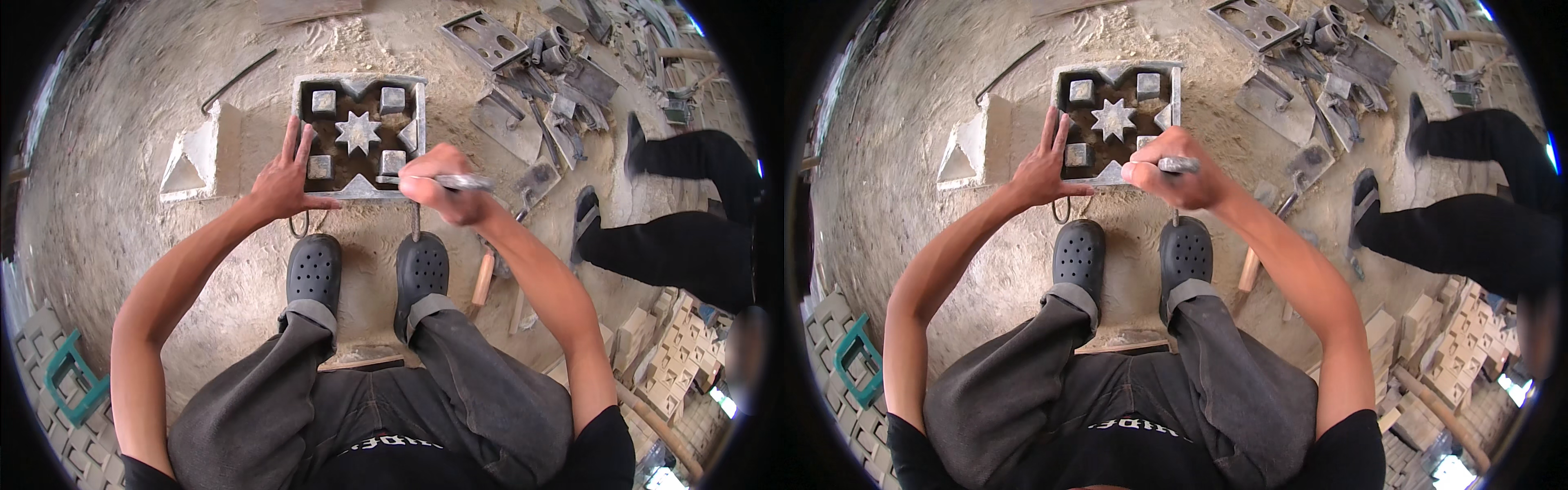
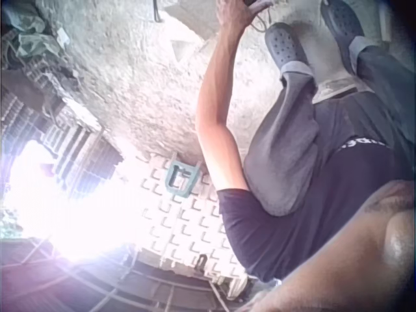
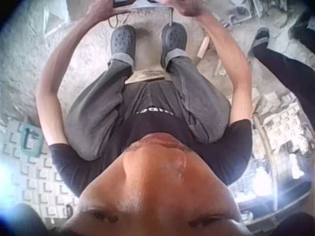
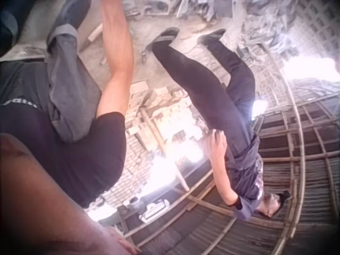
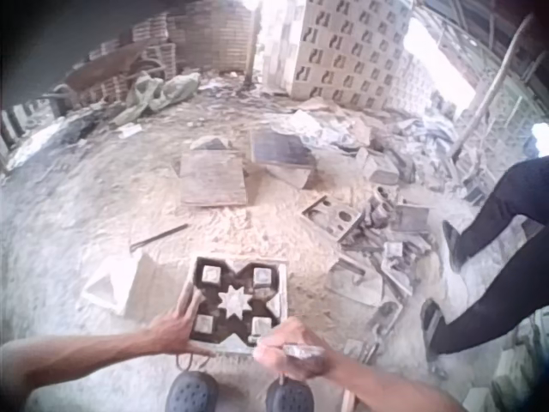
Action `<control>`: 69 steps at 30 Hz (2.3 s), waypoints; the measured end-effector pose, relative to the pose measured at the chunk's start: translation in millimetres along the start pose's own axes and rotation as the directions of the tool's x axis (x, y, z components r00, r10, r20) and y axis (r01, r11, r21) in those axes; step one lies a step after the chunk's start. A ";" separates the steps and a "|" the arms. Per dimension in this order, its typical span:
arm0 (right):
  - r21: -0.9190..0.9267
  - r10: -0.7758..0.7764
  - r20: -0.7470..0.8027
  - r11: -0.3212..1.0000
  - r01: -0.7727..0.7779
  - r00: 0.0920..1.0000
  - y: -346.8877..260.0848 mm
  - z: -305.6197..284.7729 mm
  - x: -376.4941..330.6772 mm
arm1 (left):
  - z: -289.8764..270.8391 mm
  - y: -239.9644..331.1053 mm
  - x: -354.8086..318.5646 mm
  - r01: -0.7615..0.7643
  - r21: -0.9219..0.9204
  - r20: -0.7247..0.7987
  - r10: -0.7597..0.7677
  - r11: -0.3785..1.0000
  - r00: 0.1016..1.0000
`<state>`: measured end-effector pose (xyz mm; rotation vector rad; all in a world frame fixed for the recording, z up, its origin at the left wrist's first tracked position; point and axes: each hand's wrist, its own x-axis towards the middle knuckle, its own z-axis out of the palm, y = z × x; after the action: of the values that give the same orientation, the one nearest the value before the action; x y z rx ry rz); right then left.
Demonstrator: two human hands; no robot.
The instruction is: The person fills a decorative star-shaped mold with sand and concrete mix, using a trowel and small brushes to pack and smooth the material into the intricate pattern.
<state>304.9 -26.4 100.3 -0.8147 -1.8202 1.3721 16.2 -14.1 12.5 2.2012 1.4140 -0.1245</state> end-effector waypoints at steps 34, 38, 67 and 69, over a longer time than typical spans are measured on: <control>0.083 0.052 -0.202 0.996 -0.036 0.978 1.3 19.8 6.1 | -0.8 -2.8 -0.9 0.024 0.002 0.044 -0.024 1.000 0.999; 0.401 0.130 -0.440 0.914 0.065 0.888 -47.7 23.7 21.3 | 5.8 -6.7 -1.6 -0.025 0.000 -0.024 0.025 1.000 0.999; 0.303 0.196 -0.657 0.953 0.017 0.728 -61.8 43.6 45.6 | 1.5 -5.4 -3.2 0.004 0.015 0.024 -0.005 1.000 1.000; 0.241 0.169 -0.659 0.970 -0.007 0.733 -47.0 48.9 46.2 | 0.4 -4.1 -3.2 0.009 0.007 0.025 -0.009 1.000 1.000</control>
<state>235.5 -25.5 144.0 -1.1107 -1.0430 1.0976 11.2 -15.5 11.7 2.1918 1.4121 -0.1603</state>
